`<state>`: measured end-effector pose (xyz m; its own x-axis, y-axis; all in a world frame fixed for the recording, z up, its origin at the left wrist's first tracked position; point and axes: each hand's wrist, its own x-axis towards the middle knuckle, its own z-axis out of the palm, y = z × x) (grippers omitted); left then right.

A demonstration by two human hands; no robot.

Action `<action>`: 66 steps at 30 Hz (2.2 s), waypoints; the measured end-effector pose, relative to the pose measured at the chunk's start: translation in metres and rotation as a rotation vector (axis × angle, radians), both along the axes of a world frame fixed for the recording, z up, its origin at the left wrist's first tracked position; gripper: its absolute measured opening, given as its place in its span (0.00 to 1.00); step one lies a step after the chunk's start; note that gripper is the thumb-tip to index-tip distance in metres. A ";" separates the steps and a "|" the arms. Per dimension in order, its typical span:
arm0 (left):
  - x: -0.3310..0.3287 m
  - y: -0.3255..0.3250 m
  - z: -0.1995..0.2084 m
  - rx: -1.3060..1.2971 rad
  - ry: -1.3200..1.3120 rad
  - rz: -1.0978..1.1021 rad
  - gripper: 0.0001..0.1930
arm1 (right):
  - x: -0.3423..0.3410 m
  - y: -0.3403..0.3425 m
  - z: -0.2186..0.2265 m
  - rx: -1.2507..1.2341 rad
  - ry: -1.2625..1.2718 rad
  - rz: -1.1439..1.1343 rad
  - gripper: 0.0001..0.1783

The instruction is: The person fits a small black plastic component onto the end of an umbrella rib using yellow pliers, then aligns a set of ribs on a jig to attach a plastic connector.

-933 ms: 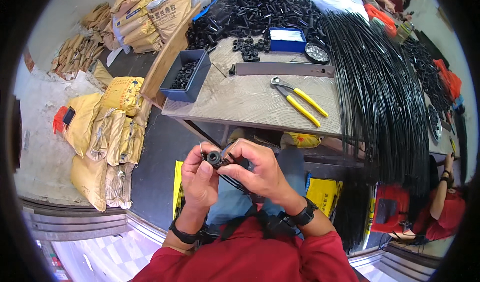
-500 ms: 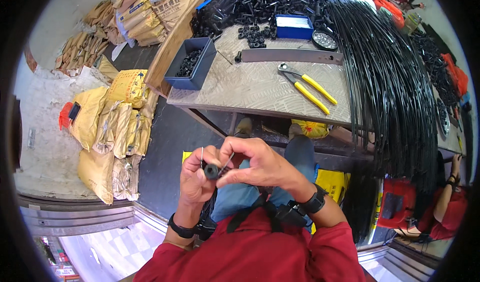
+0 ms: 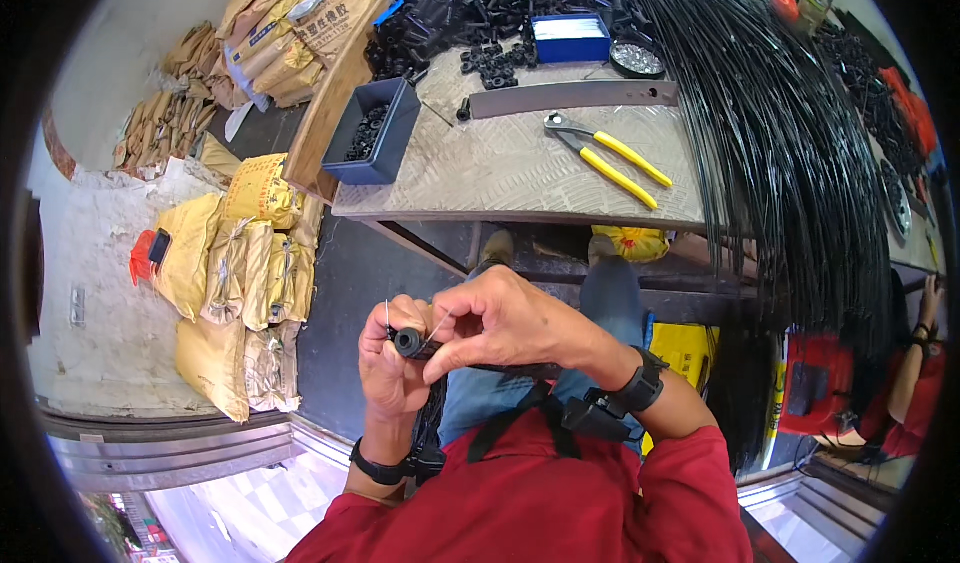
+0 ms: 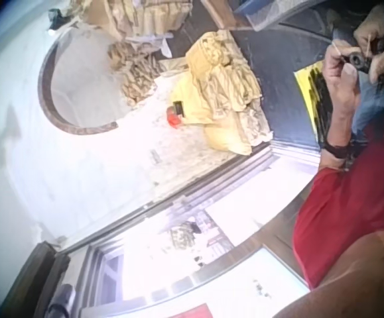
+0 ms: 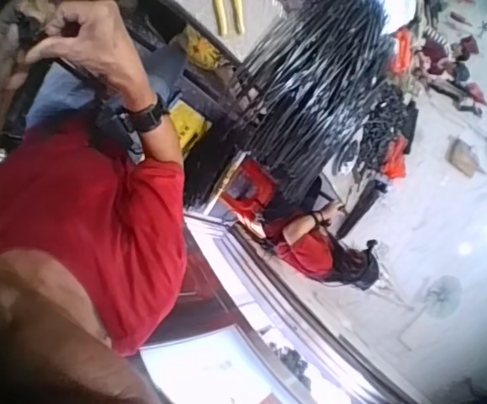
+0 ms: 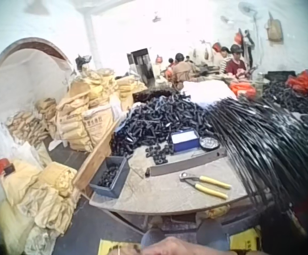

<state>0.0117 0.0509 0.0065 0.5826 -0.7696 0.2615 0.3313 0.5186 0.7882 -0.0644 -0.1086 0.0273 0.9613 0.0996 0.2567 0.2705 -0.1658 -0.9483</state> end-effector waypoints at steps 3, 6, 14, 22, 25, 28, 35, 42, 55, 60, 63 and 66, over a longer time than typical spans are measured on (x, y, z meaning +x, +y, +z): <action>0.001 -0.003 0.002 0.053 -0.047 0.045 0.15 | 0.000 0.010 -0.002 0.042 -0.084 -0.269 0.18; 0.005 -0.002 -0.005 0.038 -0.013 0.029 0.13 | -0.003 0.029 -0.016 -0.439 -0.436 -0.793 0.18; -0.007 0.000 -0.012 0.096 -0.090 0.190 0.12 | -0.010 0.056 -0.025 -0.642 -0.559 -0.888 0.20; -0.014 0.004 -0.013 0.344 0.004 0.424 0.15 | 0.003 0.051 -0.036 -0.263 -0.308 -0.755 0.13; -0.019 0.007 -0.012 0.659 -0.308 0.443 0.19 | 0.010 0.060 -0.046 -0.258 -0.175 -0.736 0.13; -0.014 0.021 -0.015 0.582 -0.374 0.385 0.21 | 0.007 0.069 -0.054 -0.385 -0.262 -0.703 0.15; 0.003 0.044 0.005 0.287 -0.530 0.215 0.21 | -0.002 0.063 -0.066 -0.245 -0.484 -0.590 0.18; -0.002 0.032 0.011 0.441 -0.872 0.383 0.14 | -0.009 0.069 -0.067 -0.279 -0.484 -0.636 0.18; 0.012 0.013 -0.004 0.260 -0.665 0.141 0.15 | -0.015 0.046 -0.064 -0.106 -0.439 -0.374 0.16; 0.014 0.011 -0.008 0.183 -0.720 0.166 0.15 | -0.010 0.016 -0.053 -0.015 -0.179 -0.023 0.12; 0.011 0.010 -0.008 0.060 -0.486 0.135 0.17 | -0.001 -0.029 -0.023 -0.205 -0.110 -0.083 0.11; 0.001 0.017 -0.012 0.045 -0.247 0.023 0.26 | 0.007 -0.079 -0.025 -1.104 -0.096 -1.060 0.12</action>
